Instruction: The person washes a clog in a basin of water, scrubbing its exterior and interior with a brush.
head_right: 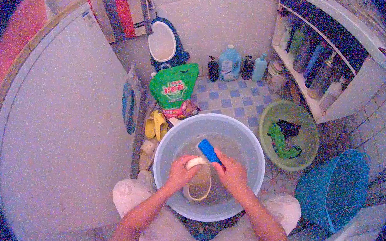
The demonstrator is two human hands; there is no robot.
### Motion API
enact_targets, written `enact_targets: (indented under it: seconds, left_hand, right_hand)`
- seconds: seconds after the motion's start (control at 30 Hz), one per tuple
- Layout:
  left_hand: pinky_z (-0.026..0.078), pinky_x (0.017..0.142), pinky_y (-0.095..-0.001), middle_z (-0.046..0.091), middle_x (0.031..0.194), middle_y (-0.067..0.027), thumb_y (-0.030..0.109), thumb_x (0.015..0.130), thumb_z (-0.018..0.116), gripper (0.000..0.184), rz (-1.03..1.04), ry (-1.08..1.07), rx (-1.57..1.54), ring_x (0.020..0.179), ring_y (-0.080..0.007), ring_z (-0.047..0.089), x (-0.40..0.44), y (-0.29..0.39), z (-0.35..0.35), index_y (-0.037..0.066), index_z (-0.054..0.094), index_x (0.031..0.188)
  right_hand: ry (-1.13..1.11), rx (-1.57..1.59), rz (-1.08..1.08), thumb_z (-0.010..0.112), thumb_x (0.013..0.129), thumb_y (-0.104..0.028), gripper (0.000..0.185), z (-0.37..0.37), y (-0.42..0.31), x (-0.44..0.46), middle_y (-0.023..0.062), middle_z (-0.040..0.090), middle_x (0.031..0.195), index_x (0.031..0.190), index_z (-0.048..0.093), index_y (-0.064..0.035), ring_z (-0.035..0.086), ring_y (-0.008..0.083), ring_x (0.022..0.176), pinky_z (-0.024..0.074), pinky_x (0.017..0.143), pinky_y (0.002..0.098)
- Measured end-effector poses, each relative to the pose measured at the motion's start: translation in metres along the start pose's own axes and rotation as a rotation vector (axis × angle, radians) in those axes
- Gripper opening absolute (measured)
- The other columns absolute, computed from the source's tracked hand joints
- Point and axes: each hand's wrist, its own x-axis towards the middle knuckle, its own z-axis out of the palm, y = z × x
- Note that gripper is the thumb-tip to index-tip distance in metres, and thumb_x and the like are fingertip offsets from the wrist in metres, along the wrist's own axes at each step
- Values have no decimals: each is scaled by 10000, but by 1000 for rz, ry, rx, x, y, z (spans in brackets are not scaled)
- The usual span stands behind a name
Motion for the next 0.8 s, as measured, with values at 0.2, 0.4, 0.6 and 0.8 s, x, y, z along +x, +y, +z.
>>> enact_targets:
  seconds: [0.2, 0.4, 0.6, 0.8]
  left_hand:
    - [484, 760, -343, 641, 891, -130, 144, 716, 712, 307, -173, 56, -15, 853, -289, 627, 3, -9, -12, 50, 651, 1001]
    - [485, 762, -360, 636, 880, -130, 164, 728, 711, 314, -18, -63, 115, 852, -300, 624, -3, 7, -1, 73, 649, 1022]
    - [488, 761, -356, 641, 858, -119, 178, 722, 716, 314, -250, 29, -31, 851, -287, 626, 1, 1, -4, 73, 655, 1011]
    - [491, 749, -345, 645, 859, -117, 142, 714, 711, 273, -92, 0, 138, 849, -276, 628, 6, 8, -12, 72, 666, 974]
  right_hand:
    - [-171, -43, -61, 618, 842, -268, 491, 5, -10, -20, 154, 647, 897, 1308, 482, -197, 629, 313, 723, 495, 651, 380]
    - [0, -6, 21, 611, 836, -303, 496, -1, -11, -5, 163, 644, 795, 1307, 479, -217, 624, 349, 688, 488, 654, 446]
    - [17, -52, -111, 630, 836, -275, 496, 5, 3, -13, 163, 646, 891, 1305, 485, -202, 635, 301, 714, 493, 654, 385]
    - [-131, -40, 19, 604, 843, -294, 502, -1, -17, -17, 172, 645, 836, 1309, 473, -163, 617, 355, 706, 482, 655, 452]
